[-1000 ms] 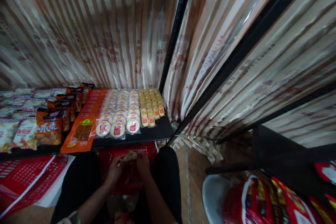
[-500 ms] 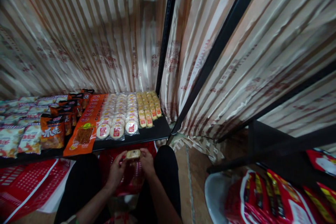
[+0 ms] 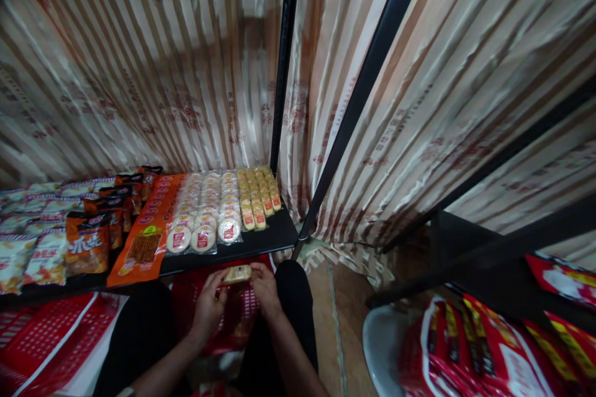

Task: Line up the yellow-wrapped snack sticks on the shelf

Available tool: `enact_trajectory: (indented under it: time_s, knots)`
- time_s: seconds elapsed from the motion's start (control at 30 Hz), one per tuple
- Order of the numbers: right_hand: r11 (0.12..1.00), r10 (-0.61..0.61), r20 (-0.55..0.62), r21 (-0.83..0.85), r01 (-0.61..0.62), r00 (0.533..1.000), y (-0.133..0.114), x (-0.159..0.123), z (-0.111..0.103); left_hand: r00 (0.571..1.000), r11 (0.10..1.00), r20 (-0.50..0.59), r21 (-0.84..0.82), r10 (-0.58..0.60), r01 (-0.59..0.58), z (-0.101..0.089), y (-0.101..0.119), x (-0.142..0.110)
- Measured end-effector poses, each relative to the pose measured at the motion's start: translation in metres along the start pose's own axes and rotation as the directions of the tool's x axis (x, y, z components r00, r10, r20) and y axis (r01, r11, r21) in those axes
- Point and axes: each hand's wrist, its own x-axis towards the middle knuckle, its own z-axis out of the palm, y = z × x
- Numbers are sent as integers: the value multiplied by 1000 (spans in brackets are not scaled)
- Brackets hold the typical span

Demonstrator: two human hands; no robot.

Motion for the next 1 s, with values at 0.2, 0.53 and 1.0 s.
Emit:
enact_trajectory:
  time_s: [0.2,0.53,1.0]
  knots:
    - [998,-40,-6,-46,40,999,0,3,-6,1000,995,-5,95,-5,6,9,-1,-1]
    - [991,-35,18,-129,38,999,-23,3,-12,999,995,37,104,-15,11,18,3,5]
    - [958,-43,86,-278,65,995,-38,8,-14,990,995,113,-24,-89,92,25,-1,5]
